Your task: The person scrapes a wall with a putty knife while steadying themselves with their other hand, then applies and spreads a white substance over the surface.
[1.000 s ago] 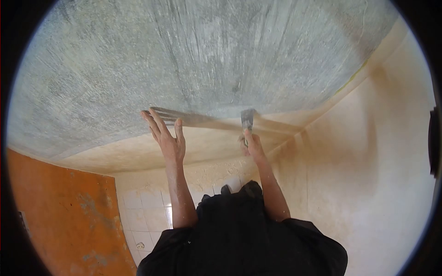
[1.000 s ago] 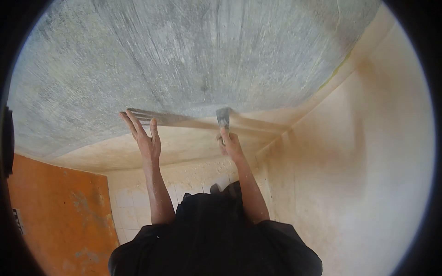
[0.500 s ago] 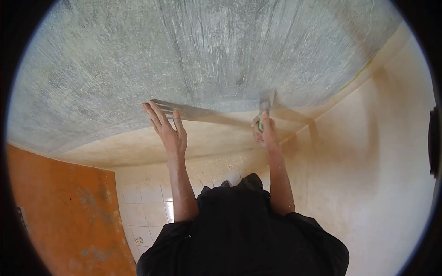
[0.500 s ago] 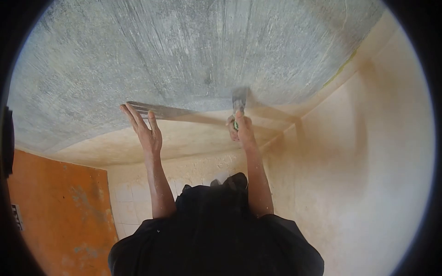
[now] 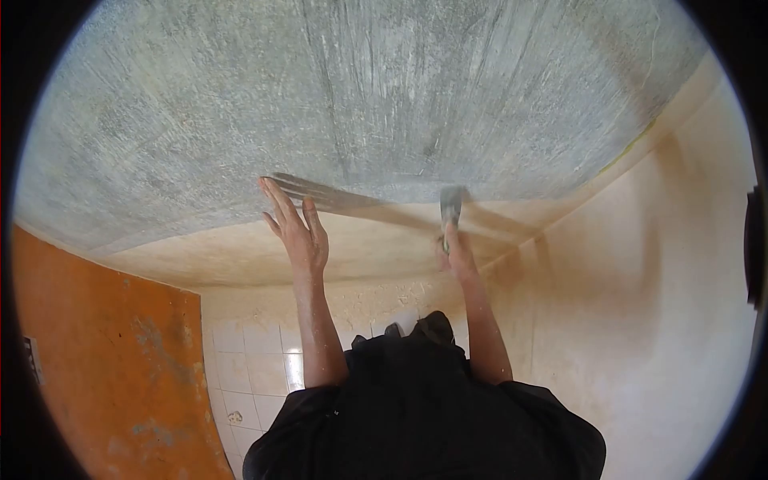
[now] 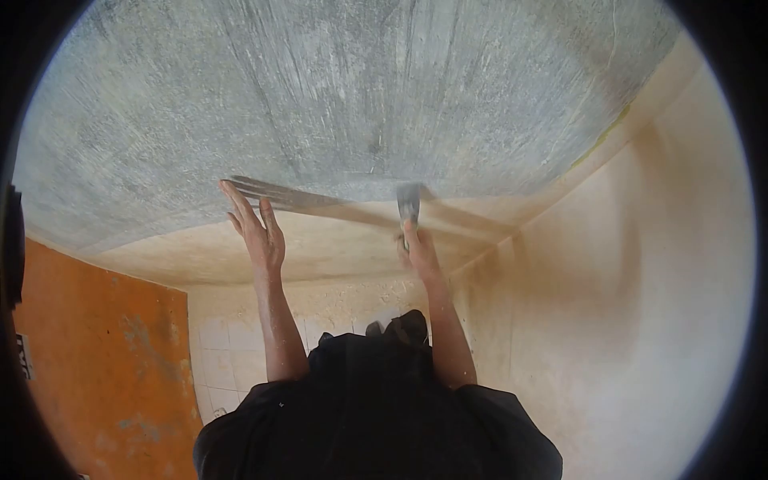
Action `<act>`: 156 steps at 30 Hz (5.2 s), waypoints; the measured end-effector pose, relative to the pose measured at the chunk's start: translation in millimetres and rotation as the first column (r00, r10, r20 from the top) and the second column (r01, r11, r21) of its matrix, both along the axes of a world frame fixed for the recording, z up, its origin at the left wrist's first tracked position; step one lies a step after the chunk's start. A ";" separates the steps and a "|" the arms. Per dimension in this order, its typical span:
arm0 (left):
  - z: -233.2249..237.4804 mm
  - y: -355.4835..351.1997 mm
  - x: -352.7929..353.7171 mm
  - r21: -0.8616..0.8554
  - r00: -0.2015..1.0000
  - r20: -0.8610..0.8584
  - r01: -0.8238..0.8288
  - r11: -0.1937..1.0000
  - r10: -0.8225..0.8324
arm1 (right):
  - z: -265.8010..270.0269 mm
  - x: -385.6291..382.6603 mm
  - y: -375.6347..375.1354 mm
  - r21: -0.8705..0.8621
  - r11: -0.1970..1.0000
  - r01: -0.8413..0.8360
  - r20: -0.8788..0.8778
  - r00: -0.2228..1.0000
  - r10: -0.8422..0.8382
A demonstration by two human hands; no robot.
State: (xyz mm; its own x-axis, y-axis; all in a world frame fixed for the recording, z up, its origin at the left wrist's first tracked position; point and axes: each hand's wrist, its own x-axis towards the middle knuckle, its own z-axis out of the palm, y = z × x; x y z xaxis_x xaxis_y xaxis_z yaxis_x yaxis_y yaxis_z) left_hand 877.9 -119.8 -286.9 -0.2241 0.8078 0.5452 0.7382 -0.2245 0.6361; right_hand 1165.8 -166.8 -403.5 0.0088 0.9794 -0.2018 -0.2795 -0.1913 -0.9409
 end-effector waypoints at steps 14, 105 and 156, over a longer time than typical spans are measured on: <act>4.1 -9.6 10.2 -0.006 0.999 0.051 0.015 1.000 -0.015 | -4.0 11.8 3.6 0.057 0.997 0.050 0.052 0.997 -0.053; -23.1 -38.7 37.6 -0.026 0.924 0.299 0.256 0.966 -0.237 | 85.5 -93.4 -7.8 -0.018 0.979 -0.205 -0.087 0.975 0.203; -21.0 -26.3 -172.2 -0.183 0.942 -0.223 0.213 0.960 -0.251 | 140.0 -121.1 78.1 0.801 0.595 0.067 0.578 0.173 -0.798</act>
